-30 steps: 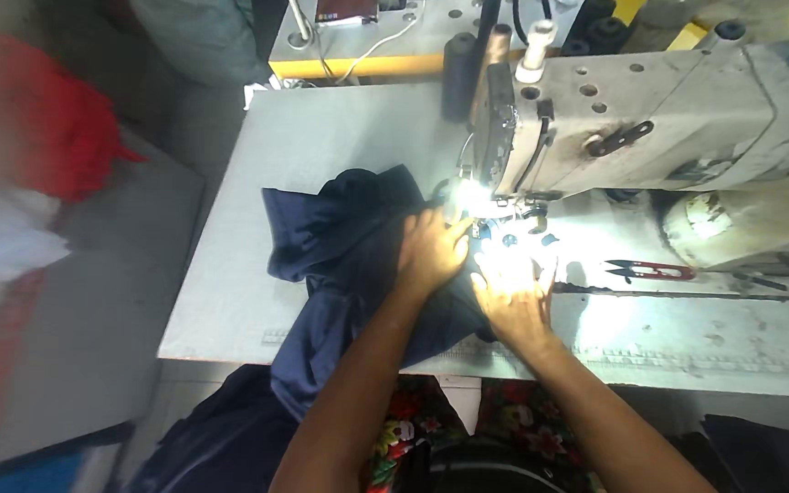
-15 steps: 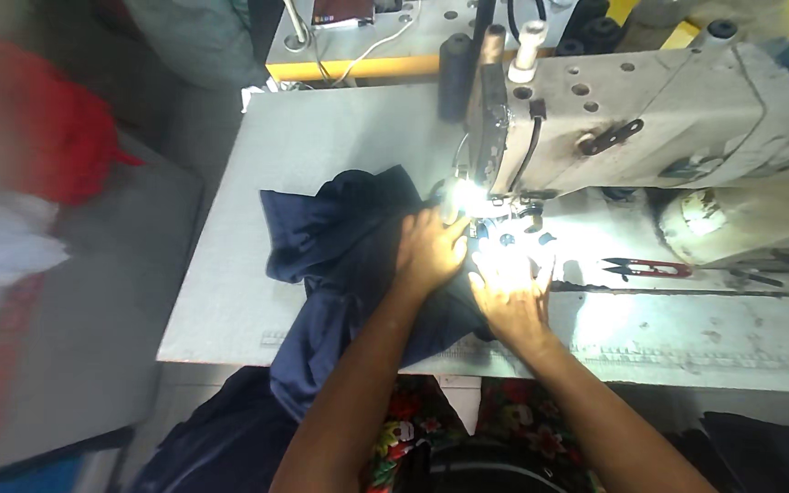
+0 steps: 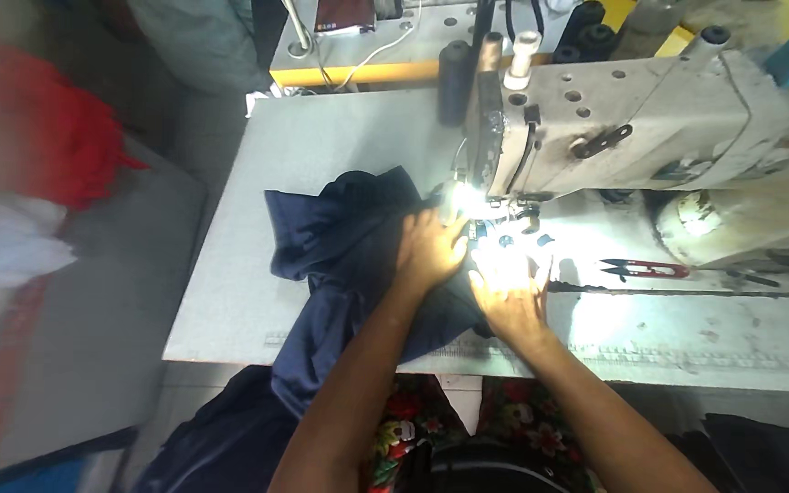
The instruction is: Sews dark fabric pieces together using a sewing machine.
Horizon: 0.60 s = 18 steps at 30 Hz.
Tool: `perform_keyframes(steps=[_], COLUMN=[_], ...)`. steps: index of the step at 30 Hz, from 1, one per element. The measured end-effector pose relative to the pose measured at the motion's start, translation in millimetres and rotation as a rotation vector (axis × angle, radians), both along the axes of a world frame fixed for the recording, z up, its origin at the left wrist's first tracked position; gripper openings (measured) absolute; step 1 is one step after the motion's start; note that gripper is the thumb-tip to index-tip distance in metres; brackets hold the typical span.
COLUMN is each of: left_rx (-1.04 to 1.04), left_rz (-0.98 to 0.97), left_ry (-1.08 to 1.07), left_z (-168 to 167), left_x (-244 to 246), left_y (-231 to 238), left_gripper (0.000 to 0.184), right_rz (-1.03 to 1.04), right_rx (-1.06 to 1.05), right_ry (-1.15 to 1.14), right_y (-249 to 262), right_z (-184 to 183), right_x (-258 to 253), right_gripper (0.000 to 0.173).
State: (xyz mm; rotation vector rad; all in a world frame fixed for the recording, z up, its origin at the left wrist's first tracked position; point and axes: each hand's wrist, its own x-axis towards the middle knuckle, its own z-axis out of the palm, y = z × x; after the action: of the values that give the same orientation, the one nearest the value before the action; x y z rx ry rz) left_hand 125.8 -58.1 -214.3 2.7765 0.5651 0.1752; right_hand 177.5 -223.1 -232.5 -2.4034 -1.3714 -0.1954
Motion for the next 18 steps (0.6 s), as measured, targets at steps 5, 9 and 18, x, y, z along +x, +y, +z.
perform_keyframes(steps=[5, 9, 18], left_rx=[0.061, -0.017, -0.052], left_rz=[-0.076, -0.089, -0.106], left_ry=[-0.370, -0.300, -0.327], left_z=[-8.4, -0.2, -9.4], left_x=[-16.5, -30.1, -36.1], left_y=[-14.9, -42.3, -42.1], left_gripper=[0.020, 0.027, 0.029], right_rz=[0.005, 0.056, -0.285], right_rx=[0.040, 0.075, 0.211], right_ry=[0.037, 0.080, -0.036], right_y=[-2.5, -13.4, -137.3], right_z=[0.3, 3.2, 41.5], right_x=[0.3, 2.1, 79.8], right_gripper=[0.037, 0.033, 0.044])
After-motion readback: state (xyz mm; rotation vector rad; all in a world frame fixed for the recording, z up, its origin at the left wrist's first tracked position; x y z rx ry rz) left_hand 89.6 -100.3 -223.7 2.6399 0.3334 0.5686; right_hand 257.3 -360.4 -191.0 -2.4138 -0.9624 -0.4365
